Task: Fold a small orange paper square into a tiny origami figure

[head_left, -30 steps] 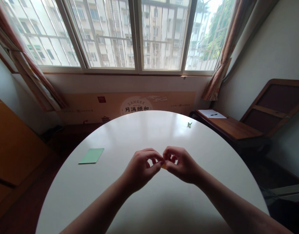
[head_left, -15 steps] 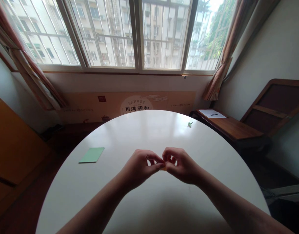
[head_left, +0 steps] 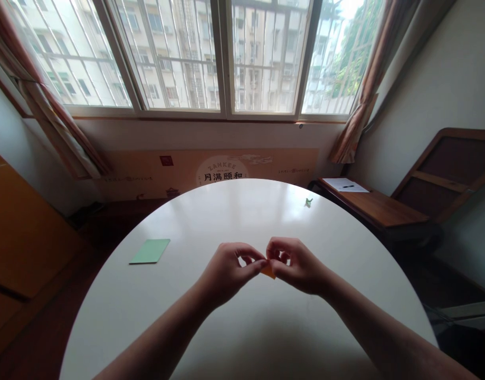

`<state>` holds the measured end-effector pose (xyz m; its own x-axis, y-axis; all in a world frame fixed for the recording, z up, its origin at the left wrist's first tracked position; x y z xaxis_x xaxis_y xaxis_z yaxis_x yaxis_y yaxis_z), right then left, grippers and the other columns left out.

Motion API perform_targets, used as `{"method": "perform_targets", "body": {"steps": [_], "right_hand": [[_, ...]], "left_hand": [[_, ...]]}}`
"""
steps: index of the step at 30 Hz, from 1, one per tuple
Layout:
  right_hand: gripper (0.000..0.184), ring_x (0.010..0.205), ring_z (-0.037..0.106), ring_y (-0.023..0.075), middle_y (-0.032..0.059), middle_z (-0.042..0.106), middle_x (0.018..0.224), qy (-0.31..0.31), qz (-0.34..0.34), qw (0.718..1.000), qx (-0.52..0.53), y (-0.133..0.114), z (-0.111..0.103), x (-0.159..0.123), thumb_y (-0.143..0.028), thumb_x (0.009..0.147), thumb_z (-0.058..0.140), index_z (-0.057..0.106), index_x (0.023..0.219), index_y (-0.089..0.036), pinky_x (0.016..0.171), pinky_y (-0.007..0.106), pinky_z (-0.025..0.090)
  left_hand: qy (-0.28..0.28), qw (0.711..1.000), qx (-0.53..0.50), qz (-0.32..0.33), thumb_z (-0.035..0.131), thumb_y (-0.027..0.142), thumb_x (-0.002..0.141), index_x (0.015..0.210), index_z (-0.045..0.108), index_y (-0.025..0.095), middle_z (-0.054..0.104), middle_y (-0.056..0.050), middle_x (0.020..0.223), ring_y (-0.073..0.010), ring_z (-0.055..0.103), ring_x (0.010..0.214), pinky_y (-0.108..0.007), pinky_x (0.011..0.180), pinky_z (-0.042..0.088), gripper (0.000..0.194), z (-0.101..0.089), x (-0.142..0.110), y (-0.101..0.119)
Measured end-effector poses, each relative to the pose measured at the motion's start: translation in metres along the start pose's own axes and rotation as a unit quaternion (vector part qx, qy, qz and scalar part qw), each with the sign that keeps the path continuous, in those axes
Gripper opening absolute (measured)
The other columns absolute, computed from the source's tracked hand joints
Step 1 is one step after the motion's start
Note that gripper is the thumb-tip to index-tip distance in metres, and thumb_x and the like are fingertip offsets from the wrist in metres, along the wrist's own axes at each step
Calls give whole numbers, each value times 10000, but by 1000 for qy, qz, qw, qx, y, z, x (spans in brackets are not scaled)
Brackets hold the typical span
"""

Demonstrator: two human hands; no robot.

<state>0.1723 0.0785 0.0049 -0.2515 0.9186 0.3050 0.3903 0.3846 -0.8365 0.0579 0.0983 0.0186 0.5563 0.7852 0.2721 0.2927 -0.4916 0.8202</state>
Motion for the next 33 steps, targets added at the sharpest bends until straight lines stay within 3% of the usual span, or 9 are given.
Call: {"method": "perform_targets", "body": {"steps": [7, 18, 29, 33], "right_hand": [[56, 611, 473, 111, -26, 571, 648, -8, 8, 1000, 8, 2, 4, 0, -142, 734, 616, 585, 695, -167, 554, 222, 370], [48, 632, 500, 120, -8, 580, 702, -68, 35, 993, 91, 13, 12, 3, -178, 732, 554, 592, 753, -157, 550, 220, 383], [57, 596, 437, 93, -22, 532, 667, -62, 43, 992, 103, 20, -11, 4, -103, 729, 561, 568, 706, -155, 509, 190, 353], [107, 632, 499, 114, 6, 566, 776, -36, 40, 989, 135, 23, -19, 6, -266, 848, 614, 602, 868, -162, 499, 203, 433]], "left_hand": [[11, 1000, -10, 4, 692, 244, 819, 783, 764, 160, 711, -18, 705, -128, 579, 627, -203, 546, 433, 116, 4, -1, 0], [18, 1000, -17, -7, 651, 210, 817, 740, 745, 162, 691, -10, 686, -126, 557, 646, -192, 522, 397, 131, 5, -1, -1], [68, 993, -81, -46, 661, 305, 807, 774, 715, 143, 672, -24, 699, -117, 539, 553, -214, 480, 446, 173, -18, 2, -13], [104, 985, -122, -60, 685, 406, 808, 807, 697, 133, 652, -23, 694, -108, 513, 527, -216, 452, 451, 273, -25, 3, -19]]}}
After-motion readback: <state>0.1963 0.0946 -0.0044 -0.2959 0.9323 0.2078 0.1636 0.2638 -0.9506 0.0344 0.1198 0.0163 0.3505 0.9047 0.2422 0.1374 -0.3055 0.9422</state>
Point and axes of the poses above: each hand's wrist, its own x-axis towards the middle knuckle, its own z-axis out of the palm, y = z × x, the point moved 10 cm from there along x, towards the middle knuckle
